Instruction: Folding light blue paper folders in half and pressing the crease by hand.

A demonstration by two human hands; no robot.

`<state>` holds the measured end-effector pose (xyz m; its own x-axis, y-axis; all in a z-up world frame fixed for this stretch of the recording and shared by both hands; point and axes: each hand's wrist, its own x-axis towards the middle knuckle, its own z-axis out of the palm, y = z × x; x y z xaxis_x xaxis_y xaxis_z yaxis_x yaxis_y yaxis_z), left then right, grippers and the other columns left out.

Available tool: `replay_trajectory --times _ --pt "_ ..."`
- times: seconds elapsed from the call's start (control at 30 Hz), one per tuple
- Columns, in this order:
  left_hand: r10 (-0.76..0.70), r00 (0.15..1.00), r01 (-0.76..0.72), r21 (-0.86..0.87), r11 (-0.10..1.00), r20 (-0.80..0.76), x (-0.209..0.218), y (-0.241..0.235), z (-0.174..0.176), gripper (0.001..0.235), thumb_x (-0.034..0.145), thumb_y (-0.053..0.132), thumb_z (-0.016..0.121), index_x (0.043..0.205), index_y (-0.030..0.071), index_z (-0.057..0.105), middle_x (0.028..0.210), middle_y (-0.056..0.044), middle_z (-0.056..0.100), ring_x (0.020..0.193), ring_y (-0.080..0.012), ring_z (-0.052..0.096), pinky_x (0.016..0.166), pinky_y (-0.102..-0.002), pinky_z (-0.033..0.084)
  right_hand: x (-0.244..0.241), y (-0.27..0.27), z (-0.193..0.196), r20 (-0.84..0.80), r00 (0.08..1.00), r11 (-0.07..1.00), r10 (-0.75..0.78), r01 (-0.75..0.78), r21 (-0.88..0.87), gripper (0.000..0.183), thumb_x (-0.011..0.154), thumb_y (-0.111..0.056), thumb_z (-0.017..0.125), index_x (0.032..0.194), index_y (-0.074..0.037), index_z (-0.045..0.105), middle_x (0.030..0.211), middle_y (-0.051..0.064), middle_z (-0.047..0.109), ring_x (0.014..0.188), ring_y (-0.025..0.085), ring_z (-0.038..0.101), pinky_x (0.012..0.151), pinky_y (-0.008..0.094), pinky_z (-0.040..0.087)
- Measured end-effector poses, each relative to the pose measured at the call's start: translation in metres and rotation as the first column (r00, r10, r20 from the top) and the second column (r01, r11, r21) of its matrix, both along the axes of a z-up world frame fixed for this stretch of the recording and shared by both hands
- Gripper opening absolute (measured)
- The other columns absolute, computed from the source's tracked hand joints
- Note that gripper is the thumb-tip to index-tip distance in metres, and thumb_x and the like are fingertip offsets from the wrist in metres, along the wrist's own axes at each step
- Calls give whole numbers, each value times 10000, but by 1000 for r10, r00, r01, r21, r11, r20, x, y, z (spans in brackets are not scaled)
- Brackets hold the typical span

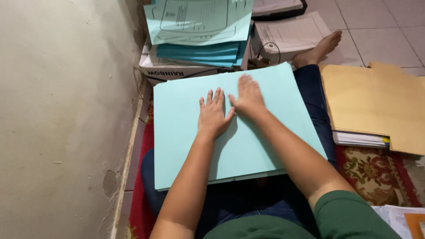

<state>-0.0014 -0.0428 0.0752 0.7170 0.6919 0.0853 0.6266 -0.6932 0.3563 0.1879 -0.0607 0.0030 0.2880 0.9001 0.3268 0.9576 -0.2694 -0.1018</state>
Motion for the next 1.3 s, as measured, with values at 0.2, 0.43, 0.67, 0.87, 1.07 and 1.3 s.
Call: replay_trajectory --times 0.2,0.43,0.67,0.87,1.07,1.3 --pt "24 995 -27 28 999 92 -3 9 -22 638 1032 429 284 1554 91 424 1633 -115 394 1532 -318 314 1245 -547 161 -33 -23 25 -89 991 987 103 -113 -118 762 1004 -575 394 1592 -90 377 1646 191 359 1542 340 300 1238 539 189" --pt "27 989 -42 98 994 148 -1 12 -31 592 1047 436 344 1517 110 498 1594 -119 455 1504 -307 373 1228 -543 203 58 -97 19 -47 973 966 -226 217 -141 731 1020 -578 390 1584 -116 447 1654 209 363 1548 334 305 1238 531 205" --pt "24 990 -36 88 995 139 -1 14 -36 592 1031 416 370 1519 103 491 1598 -127 447 1510 -318 364 1226 -551 203 36 -193 29 -48 994 966 -96 82 -246 758 1021 -566 353 1623 -105 333 1693 156 289 1564 309 263 1278 449 159" --pt "30 991 -39 66 997 128 0 13 -35 602 1030 425 363 1524 103 481 1610 -125 428 1522 -316 341 1233 -552 187 -9 -226 45 -47 998 923 47 -61 -380 902 914 -703 415 1642 -198 247 1711 116 211 1571 319 188 1282 458 124" --pt "20 991 -31 87 996 129 1 14 -33 590 1034 410 365 1523 101 482 1608 -131 429 1517 -329 346 1229 -564 189 -86 -171 45 -118 919 859 376 -393 -329 998 873 -815 471 1633 -197 277 1681 127 270 1552 313 223 1244 465 160" --pt "-25 995 17 88 996 92 -5 11 -28 579 1038 381 380 1546 113 452 1630 -141 390 1531 -352 307 1233 -581 174 -42 -121 30 -89 969 939 229 -244 -243 802 971 -654 420 1609 -172 360 1648 148 364 1535 330 309 1239 499 219"
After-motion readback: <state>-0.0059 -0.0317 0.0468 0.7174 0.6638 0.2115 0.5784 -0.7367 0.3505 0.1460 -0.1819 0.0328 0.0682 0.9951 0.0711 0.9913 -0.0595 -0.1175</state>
